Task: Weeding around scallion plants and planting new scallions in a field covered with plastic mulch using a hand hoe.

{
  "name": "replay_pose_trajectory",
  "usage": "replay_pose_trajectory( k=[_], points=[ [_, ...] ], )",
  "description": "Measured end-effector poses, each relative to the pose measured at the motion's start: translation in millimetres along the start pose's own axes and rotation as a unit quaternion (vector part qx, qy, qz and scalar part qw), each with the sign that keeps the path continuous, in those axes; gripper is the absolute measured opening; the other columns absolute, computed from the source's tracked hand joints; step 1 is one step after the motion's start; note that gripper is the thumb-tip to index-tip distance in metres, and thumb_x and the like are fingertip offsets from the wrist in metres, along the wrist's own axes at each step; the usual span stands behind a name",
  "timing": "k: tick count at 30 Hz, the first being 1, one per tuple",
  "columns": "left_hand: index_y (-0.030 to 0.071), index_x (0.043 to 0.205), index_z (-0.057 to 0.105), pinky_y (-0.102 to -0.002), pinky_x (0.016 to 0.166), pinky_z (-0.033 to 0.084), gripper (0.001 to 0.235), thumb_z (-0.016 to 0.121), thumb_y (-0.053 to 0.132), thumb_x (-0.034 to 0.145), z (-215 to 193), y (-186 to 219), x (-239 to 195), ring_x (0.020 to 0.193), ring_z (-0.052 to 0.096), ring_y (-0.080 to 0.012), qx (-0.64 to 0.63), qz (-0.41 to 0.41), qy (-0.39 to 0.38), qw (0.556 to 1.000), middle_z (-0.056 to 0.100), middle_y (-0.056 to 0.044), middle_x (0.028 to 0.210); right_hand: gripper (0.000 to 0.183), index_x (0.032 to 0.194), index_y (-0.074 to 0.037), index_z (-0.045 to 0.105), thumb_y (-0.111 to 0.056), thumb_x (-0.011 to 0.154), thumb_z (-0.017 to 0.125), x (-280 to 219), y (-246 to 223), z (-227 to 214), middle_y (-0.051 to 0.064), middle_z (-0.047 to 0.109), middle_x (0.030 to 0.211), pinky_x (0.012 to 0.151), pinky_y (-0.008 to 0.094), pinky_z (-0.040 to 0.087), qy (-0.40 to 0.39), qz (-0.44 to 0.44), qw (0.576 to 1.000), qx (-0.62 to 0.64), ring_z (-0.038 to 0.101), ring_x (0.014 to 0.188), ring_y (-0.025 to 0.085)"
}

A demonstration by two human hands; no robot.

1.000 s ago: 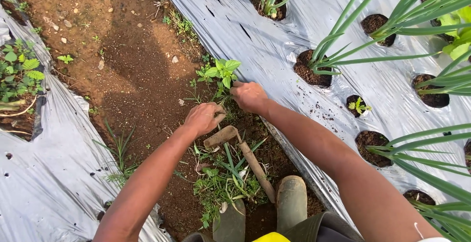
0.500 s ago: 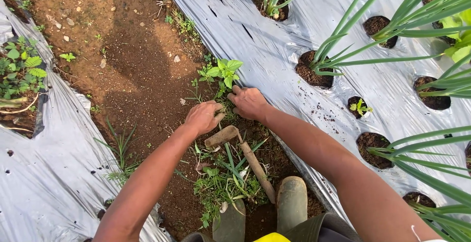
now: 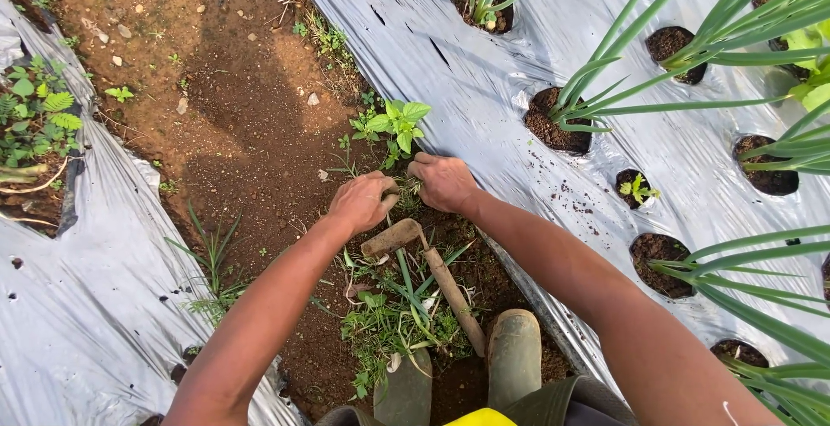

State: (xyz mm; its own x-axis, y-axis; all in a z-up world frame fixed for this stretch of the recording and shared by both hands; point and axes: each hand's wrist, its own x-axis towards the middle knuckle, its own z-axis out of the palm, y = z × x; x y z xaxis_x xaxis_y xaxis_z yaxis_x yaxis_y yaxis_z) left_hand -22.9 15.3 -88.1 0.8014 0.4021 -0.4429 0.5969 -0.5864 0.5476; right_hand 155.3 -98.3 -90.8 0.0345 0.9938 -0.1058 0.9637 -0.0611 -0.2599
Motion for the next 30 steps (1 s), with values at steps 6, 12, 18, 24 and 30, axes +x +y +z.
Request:
replay_pose_trajectory(
  k=[6,12,18,24,30],
  points=[
    [0.023,0.11,0.072,-0.047,0.096,0.058,0.02,0.056,0.024,0.098,2,-11,6,0.112,0.07,-0.0287,0.028,-0.028,0.088,0.995,0.071,-0.003,0.108,0.019,0.095,-0.016,0.061,-0.035,0.094,0.066,-9,-2,-9,0.003,0.062,0.089,0.07,0.037,0.062,0.025,-0.015,0.997,0.071,0.073,0.081,0.025],
    [0.017,0.121,0.066,-0.052,0.106,0.052,0.025,0.056,0.021,0.099,-34,21,-18,0.128,0.062,-0.0372,0.005,-0.058,0.076,0.995,0.068,-0.017,0.125,0.018,0.112,-0.022,0.07,-0.025,0.095,0.062,4,0,36,0.001,0.054,0.1,0.073,0.035,0.062,-0.096,-0.025,0.991,-0.087,0.072,0.081,0.019],
    [0.017,0.126,0.063,-0.053,0.107,0.051,0.028,0.057,0.021,0.099,-35,20,-22,0.129,0.062,-0.0373,0.001,-0.057,0.064,0.996,0.067,-0.017,0.128,0.035,0.121,-0.016,0.069,-0.01,0.095,0.046,0,-3,29,0.006,0.065,0.108,0.086,0.033,0.061,-0.152,-0.055,0.985,-0.058,0.076,0.1,0.021],
    [0.013,0.131,0.051,-0.05,0.092,0.059,0.031,0.056,0.021,0.102,-30,24,-2,0.113,0.069,-0.0366,-0.025,-0.046,0.108,0.993,0.064,-0.02,0.127,0.034,0.125,-0.017,0.064,-0.031,0.094,0.057,-24,-11,-2,0.004,0.071,0.117,0.088,0.036,0.06,-0.178,-0.153,0.971,-0.056,0.074,0.104,0.021],
    [0.011,0.128,0.048,-0.044,0.075,0.062,0.026,0.055,0.02,0.105,-22,38,26,0.096,0.073,-0.0329,0.014,-0.012,0.157,0.987,0.065,-0.022,0.122,0.037,0.131,-0.013,0.048,-0.034,0.101,0.056,-24,-18,-34,0.012,0.071,0.113,0.087,0.037,0.063,-0.152,-0.123,0.98,0.024,0.076,0.087,0.022]
  ],
)
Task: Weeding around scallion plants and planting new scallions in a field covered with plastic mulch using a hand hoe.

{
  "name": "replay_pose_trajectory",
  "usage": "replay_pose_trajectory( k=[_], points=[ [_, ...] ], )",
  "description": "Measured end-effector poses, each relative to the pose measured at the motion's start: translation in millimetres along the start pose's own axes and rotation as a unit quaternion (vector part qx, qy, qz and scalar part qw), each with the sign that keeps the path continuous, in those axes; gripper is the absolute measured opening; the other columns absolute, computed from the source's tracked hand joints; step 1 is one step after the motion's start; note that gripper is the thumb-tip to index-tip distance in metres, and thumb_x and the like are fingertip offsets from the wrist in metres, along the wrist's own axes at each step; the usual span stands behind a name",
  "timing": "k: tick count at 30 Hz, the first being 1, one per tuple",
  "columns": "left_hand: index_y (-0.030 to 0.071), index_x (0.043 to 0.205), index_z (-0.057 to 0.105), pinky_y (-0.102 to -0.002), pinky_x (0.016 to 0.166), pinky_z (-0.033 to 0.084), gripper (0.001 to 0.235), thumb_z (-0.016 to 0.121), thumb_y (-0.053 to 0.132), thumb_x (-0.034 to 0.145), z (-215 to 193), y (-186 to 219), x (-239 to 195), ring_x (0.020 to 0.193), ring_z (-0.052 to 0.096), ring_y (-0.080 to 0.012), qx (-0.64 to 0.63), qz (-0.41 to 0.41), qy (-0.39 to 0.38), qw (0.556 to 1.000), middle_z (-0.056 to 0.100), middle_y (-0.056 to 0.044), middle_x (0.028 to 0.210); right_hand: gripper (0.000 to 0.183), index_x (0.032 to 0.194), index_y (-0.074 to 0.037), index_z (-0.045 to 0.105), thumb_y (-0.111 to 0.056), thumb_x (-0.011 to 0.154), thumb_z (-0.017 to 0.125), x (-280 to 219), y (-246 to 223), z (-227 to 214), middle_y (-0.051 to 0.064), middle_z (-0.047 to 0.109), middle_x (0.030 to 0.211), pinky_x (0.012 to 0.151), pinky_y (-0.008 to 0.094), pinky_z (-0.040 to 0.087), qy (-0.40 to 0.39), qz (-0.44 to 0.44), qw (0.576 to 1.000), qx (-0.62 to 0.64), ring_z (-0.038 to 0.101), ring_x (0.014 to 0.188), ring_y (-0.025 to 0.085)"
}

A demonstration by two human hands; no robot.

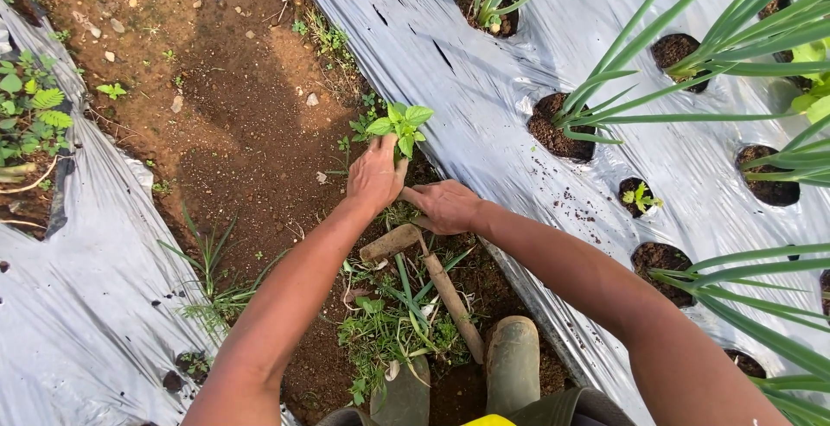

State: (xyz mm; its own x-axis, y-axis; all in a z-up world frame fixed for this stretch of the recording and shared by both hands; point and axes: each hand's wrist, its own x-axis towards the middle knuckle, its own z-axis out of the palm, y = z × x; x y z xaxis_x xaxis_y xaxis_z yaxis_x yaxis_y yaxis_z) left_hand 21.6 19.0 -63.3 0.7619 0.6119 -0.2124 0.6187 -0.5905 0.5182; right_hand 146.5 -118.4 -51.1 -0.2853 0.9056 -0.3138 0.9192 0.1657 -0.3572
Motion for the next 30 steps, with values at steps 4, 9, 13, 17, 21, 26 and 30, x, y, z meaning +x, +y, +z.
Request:
replay_pose_trajectory(
  k=[4,9,13,17,21,26,30],
  points=[
    [0.017,0.122,0.055,-0.036,0.068,0.063,0.016,0.052,0.016,0.107,-1,9,17,0.09,0.075,-0.0245,0.095,0.13,0.012,0.987,0.064,-0.011,0.117,0.042,0.133,-0.011,0.046,-0.038,0.102,0.054,2,13,-5,0.015,0.07,0.109,0.079,0.041,0.065,0.038,0.001,0.999,0.015,0.077,0.092,0.03],
    [0.004,0.143,0.044,-0.04,0.077,0.064,0.051,0.065,0.022,0.1,17,-4,32,0.104,0.072,-0.028,0.224,0.067,0.008,0.972,0.062,-0.016,0.125,0.027,0.114,-0.013,0.047,-0.035,0.102,0.057,8,27,14,0.01,0.065,0.097,0.076,0.041,0.064,0.074,-0.012,0.996,0.037,0.075,0.086,0.029],
    [0.006,0.13,0.055,-0.039,0.07,0.062,0.04,0.063,0.032,0.101,57,-41,34,0.088,0.074,-0.024,0.175,0.006,-0.042,0.984,0.069,-0.012,0.107,0.019,0.115,-0.015,0.052,-0.024,0.1,0.059,13,29,10,0.008,0.066,0.097,0.074,0.04,0.066,0.146,0.029,0.98,0.134,0.076,0.085,0.029],
    [0.004,0.114,0.065,-0.049,0.069,0.06,0.03,0.056,0.03,0.102,32,-21,24,0.082,0.075,-0.0344,0.059,-0.03,-0.044,0.997,0.072,-0.015,0.092,0.017,0.114,-0.017,0.057,-0.025,0.1,0.061,44,50,18,0.008,0.065,0.099,0.068,0.043,0.066,0.249,0.129,0.954,0.102,0.076,0.075,0.032],
    [0.008,0.104,0.071,-0.059,0.076,0.058,0.024,0.063,0.027,0.092,45,-27,26,0.087,0.074,-0.0466,0.019,-0.064,-0.03,0.997,0.074,-0.018,0.086,0.021,0.118,-0.016,0.066,-0.015,0.104,0.05,74,65,6,0.009,0.069,0.111,0.058,0.032,0.066,0.161,0.221,0.962,-0.004,0.071,0.058,0.016],
    [0.014,0.109,0.075,-0.054,0.079,0.06,0.027,0.061,0.032,0.096,41,-30,23,0.088,0.076,-0.0419,0.014,-0.081,-0.029,0.996,0.075,-0.014,0.089,0.036,0.133,-0.023,0.067,-0.015,0.108,0.042,96,96,43,0.01,0.069,0.113,0.044,0.02,0.055,0.09,0.18,0.973,-0.112,0.056,0.046,0.005],
    [0.013,0.107,0.075,-0.056,0.082,0.06,0.025,0.059,0.029,0.096,35,-35,19,0.093,0.075,-0.0435,0.012,-0.077,-0.032,0.996,0.075,-0.015,0.094,0.033,0.126,-0.019,0.068,-0.016,0.107,0.042,81,77,11,-0.003,0.065,0.085,0.042,0.017,0.05,0.118,0.13,0.97,-0.169,0.047,0.04,0.002]
  ],
)
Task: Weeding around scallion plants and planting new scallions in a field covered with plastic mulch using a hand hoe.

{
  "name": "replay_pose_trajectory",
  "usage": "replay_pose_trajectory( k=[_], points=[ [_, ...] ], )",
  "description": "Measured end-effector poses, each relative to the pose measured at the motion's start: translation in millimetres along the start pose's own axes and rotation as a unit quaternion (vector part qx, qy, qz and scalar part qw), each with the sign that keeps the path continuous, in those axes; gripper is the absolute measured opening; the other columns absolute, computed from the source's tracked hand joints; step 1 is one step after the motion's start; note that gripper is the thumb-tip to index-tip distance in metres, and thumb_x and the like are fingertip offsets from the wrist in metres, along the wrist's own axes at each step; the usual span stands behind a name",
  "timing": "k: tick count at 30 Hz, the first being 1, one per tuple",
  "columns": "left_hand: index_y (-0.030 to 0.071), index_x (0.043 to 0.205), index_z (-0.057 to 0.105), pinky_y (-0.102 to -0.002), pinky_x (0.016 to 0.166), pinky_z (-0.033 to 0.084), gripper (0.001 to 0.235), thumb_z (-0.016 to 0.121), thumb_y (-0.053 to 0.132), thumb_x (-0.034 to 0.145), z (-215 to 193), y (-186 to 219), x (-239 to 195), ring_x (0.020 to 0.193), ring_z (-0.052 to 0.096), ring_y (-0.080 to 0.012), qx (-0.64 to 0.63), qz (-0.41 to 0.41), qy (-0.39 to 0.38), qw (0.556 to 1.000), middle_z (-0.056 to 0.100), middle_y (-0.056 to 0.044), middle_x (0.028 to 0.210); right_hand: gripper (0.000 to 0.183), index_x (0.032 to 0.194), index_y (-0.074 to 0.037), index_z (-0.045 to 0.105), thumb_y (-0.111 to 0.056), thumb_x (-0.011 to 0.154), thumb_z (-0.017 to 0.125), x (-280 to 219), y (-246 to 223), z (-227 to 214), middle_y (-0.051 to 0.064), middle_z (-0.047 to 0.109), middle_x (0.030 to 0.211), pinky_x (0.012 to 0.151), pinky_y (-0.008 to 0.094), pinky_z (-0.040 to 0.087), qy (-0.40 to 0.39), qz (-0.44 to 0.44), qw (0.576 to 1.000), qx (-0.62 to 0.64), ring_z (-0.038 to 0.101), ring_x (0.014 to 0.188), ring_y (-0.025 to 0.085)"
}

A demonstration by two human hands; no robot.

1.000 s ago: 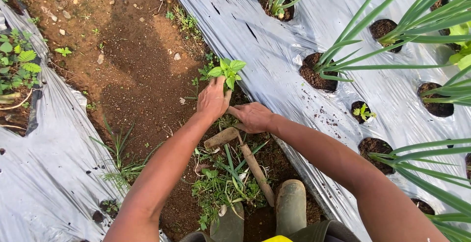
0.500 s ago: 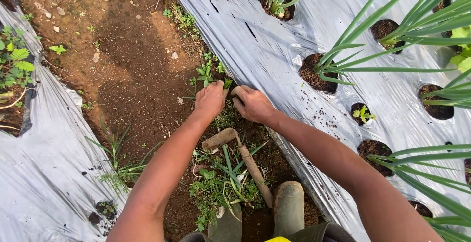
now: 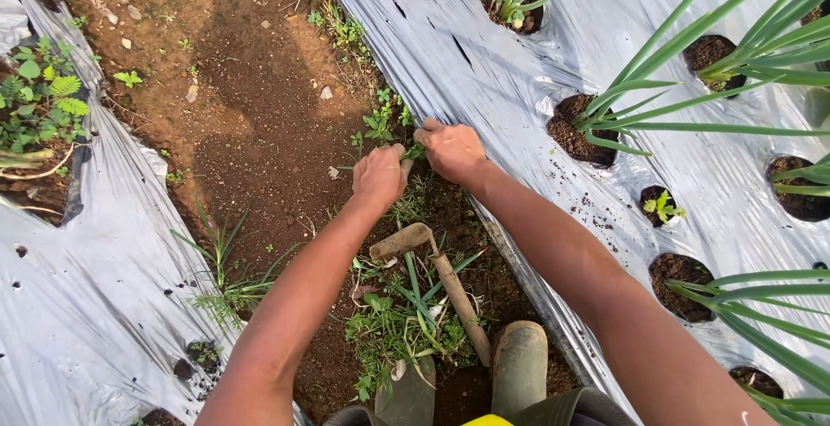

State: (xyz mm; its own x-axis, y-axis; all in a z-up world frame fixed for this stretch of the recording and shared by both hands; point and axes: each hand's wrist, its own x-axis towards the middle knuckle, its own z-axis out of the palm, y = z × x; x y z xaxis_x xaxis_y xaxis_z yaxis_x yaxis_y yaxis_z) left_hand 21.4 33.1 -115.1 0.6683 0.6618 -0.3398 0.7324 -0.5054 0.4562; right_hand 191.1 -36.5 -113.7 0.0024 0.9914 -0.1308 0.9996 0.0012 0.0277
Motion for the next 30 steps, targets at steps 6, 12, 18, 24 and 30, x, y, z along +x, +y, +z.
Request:
replay_pose_trajectory(
  k=[6,12,18,24,30],
  points=[
    [0.015,0.109,0.076,-0.056,0.084,0.06,0.025,0.061,0.029,0.096,-8,0,-3,0.095,0.074,-0.0433,-0.009,-0.001,0.004,1.0,0.075,-0.014,0.098,0.029,0.123,-0.012,0.07,-0.017,0.103,0.049,8,28,32,0.0,0.065,0.059,0.045,0.023,0.057,0.123,-0.068,0.988,0.066,0.052,0.036,0.009],
    [0.018,0.114,0.076,-0.05,0.085,0.061,0.024,0.064,0.028,0.095,-12,3,-6,0.095,0.076,-0.0372,0.003,0.004,0.007,1.0,0.075,-0.009,0.098,0.022,0.116,-0.013,0.067,-0.017,0.101,0.051,-11,22,-2,0.006,0.079,0.092,0.072,0.028,0.066,0.014,-0.085,0.982,0.169,0.075,0.072,0.017],
    [0.013,0.112,0.076,-0.056,0.086,0.06,0.026,0.066,0.028,0.094,-7,0,-7,0.096,0.074,-0.0434,-0.022,-0.008,0.007,1.0,0.075,-0.014,0.1,0.022,0.119,-0.016,0.061,-0.029,0.101,0.055,-21,0,-38,0.008,0.075,0.105,0.068,0.029,0.066,-0.061,-0.072,0.983,0.157,0.073,0.074,0.015],
    [0.016,0.114,0.077,-0.052,0.084,0.061,0.025,0.063,0.025,0.095,-21,-3,-11,0.093,0.076,-0.0379,-0.014,0.017,0.01,1.0,0.075,-0.011,0.098,0.03,0.127,-0.012,0.064,-0.015,0.097,0.059,5,-16,23,0.015,0.06,0.128,0.057,0.033,0.064,-0.094,-0.008,0.993,0.077,0.074,0.07,0.022],
    [0.018,0.113,0.078,-0.05,0.085,0.061,0.023,0.064,0.021,0.095,-28,1,-14,0.093,0.076,-0.0348,-0.041,0.012,0.01,0.999,0.075,-0.01,0.097,0.03,0.123,-0.014,0.067,-0.011,0.102,0.047,2,-4,10,0.007,0.064,0.116,0.06,0.029,0.065,-0.08,-0.048,0.987,0.131,0.076,0.07,0.02]
  ],
)
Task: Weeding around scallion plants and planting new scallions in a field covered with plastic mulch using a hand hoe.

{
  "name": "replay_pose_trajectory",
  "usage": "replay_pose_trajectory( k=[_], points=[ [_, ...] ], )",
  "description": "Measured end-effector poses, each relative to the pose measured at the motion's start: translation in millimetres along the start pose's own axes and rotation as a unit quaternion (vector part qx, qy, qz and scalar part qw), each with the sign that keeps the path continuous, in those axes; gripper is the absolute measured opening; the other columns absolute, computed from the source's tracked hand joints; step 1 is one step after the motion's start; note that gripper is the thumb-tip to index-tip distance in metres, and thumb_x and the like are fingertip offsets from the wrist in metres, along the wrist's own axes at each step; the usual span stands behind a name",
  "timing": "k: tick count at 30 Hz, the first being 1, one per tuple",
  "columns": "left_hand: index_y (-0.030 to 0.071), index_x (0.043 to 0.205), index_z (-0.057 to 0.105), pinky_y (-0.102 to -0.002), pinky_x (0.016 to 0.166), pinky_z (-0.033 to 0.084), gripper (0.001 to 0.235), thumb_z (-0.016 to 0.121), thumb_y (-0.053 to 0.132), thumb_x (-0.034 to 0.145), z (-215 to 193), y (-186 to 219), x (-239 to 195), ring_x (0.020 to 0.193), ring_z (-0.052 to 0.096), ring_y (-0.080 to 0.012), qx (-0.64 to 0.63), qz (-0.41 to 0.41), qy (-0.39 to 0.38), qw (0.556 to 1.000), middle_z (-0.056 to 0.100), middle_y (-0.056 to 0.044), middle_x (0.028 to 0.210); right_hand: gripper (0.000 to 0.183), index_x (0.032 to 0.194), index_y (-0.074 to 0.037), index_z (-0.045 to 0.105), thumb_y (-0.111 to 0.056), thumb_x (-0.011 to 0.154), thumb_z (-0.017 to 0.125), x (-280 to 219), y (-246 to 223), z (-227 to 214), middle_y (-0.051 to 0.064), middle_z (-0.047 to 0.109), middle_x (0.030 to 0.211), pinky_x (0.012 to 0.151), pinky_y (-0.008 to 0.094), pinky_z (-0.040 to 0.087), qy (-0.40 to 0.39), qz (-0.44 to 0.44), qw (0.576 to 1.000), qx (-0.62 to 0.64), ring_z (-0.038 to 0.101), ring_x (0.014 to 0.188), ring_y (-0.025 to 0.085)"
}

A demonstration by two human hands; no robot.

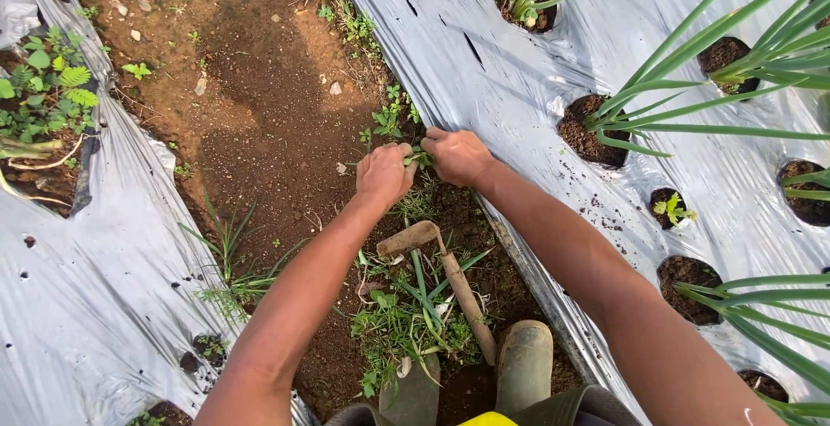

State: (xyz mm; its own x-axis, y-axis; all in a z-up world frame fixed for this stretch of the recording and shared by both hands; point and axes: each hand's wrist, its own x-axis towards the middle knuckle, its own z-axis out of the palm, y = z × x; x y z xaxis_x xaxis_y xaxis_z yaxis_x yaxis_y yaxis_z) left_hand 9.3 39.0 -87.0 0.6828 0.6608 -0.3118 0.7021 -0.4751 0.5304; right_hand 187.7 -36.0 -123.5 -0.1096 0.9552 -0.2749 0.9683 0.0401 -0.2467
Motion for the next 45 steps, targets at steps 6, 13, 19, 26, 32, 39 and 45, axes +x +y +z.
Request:
replay_pose_trajectory(
  k=[6,13,19,26,32,39,45],
  points=[
    [0.017,0.113,0.077,-0.05,0.086,0.06,0.024,0.063,0.022,0.095,-8,-2,-14,0.097,0.075,-0.0365,0.001,0.022,-0.032,0.999,0.075,-0.012,0.103,0.034,0.129,-0.01,0.068,-0.029,0.103,0.056,-26,-14,-50,0.014,0.071,0.122,0.092,0.045,0.063,-0.039,-0.012,0.99,0.134,0.07,0.114,0.037],
    [0.016,0.124,0.075,-0.046,0.088,0.062,0.03,0.06,0.016,0.097,14,-28,-19,0.084,0.076,-0.0253,0.084,0.008,-0.079,0.993,0.077,-0.012,0.106,0.033,0.133,-0.008,0.065,-0.028,0.108,0.055,17,-9,-64,0.018,0.066,0.127,0.078,0.039,0.065,0.05,0.061,0.991,0.106,0.074,0.098,0.032],
    [0.012,0.112,0.076,-0.043,0.079,0.061,0.028,0.066,0.033,0.096,66,-60,-28,0.091,0.075,-0.0302,0.15,0.073,-0.085,0.982,0.077,-0.013,0.101,0.042,0.144,-0.02,0.061,-0.006,0.108,0.043,51,-6,-23,0.023,0.055,0.141,0.051,0.028,0.06,-0.064,0.122,0.984,-0.112,0.067,0.068,0.013],
    [0.016,0.095,0.074,-0.042,0.076,0.062,0.015,0.067,0.03,0.092,42,-53,-34,0.082,0.073,-0.0279,0.105,0.117,-0.038,0.987,0.076,-0.008,0.091,0.027,0.121,-0.001,0.07,-0.02,0.107,0.057,32,-6,-90,0.025,0.07,0.119,0.066,0.041,0.067,-0.035,0.106,0.988,0.103,0.077,0.077,0.03],
    [0.027,0.1,0.074,-0.041,0.074,0.063,0.019,0.064,0.038,0.088,82,-88,-9,0.094,0.074,-0.0246,0.176,0.143,-0.031,0.973,0.075,0.0,0.103,0.031,0.131,-0.014,0.07,-0.025,0.107,0.053,12,-27,-107,0.015,0.063,0.143,0.075,0.028,0.066,-0.146,0.026,0.987,-0.07,0.072,0.099,0.017],
    [0.026,0.103,0.073,-0.044,0.076,0.062,0.023,0.064,0.04,0.087,83,-91,-9,0.094,0.073,-0.0289,0.159,0.151,0.002,0.976,0.071,-0.002,0.105,0.027,0.124,-0.009,0.069,-0.008,0.102,0.053,19,-27,-41,0.016,0.064,0.13,0.065,0.026,0.065,-0.127,0.031,0.969,-0.21,0.072,0.107,0.023],
    [0.022,0.099,0.073,-0.043,0.079,0.062,0.019,0.065,0.035,0.087,69,-81,-7,0.096,0.073,-0.0294,0.167,0.128,-0.02,0.977,0.072,-0.003,0.103,0.022,0.113,-0.004,0.068,-0.006,0.1,0.05,22,-39,-27,0.014,0.066,0.103,0.071,0.035,0.066,-0.108,0.075,0.954,-0.269,0.071,0.091,0.021]
  ],
)
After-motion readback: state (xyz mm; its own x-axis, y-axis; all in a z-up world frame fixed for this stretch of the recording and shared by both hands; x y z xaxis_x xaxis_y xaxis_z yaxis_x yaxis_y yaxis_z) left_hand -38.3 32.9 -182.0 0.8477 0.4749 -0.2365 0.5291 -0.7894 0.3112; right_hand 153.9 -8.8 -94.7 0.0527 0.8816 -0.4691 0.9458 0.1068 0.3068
